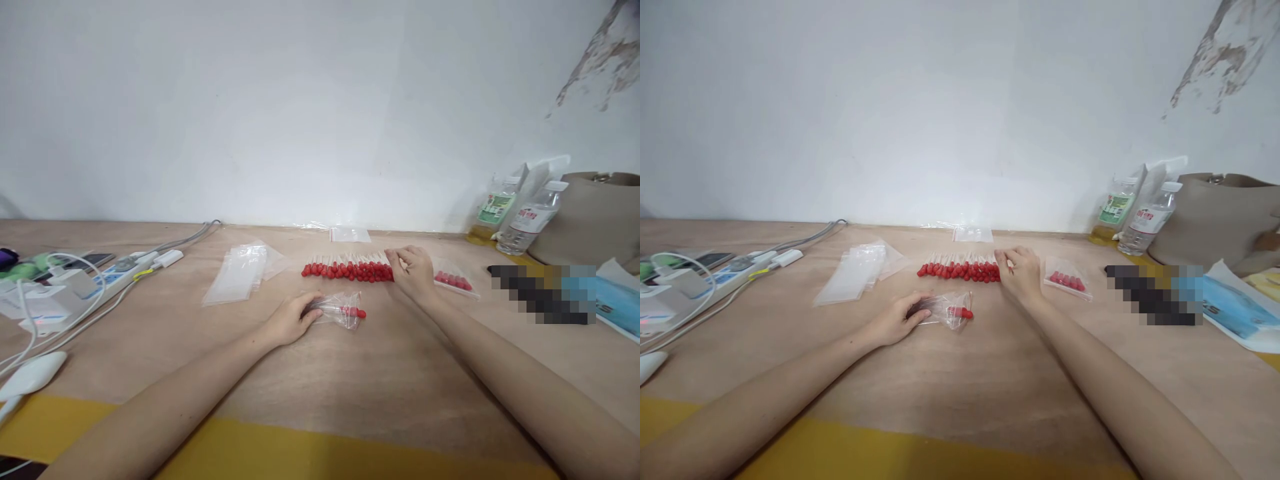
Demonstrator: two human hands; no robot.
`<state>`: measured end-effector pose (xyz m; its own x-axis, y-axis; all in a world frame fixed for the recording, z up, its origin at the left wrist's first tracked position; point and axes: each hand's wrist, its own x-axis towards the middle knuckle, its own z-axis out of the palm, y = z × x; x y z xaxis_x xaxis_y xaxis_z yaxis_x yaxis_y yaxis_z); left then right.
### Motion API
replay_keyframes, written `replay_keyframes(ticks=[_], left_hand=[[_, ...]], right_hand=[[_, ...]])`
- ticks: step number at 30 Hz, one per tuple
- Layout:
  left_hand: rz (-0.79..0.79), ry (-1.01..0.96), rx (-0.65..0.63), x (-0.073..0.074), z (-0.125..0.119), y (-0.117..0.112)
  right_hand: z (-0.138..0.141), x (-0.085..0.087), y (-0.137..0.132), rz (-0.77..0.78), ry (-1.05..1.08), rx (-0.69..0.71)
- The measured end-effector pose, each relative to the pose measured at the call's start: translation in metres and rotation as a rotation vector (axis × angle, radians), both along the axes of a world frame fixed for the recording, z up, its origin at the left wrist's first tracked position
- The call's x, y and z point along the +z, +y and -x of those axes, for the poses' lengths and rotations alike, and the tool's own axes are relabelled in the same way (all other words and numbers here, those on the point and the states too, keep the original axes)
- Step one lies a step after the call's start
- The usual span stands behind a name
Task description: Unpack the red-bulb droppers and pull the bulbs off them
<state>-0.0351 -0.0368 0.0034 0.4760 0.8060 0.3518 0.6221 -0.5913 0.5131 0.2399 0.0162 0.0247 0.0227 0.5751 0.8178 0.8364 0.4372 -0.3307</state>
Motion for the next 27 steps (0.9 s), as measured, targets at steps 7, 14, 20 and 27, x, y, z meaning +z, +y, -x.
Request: replay_keyframes(ticks=[7, 14, 20, 27], left_hand=[[0.008, 0.025, 0.007, 0.0, 0.0, -0.001], [0.018, 0.072, -0.05, 0.004, 0.0, -0.002], [-0.026, 0.151, -0.129, 0.006, 0.004, -0.003], [-0.019, 0.241, -0.171, 0.009, 0.006, -0.004]], right_hand=[[0.029, -0.012, -0.048, 0.41, -0.056, 0.397], [0.038, -0.02, -0.055, 0.579, -0.114, 0.546], [0.042, -0.025, -0.057, 0.664, -0.036, 0.531], [0.031, -0.029, -0.05, 0.71, 0.115, 0.554]])
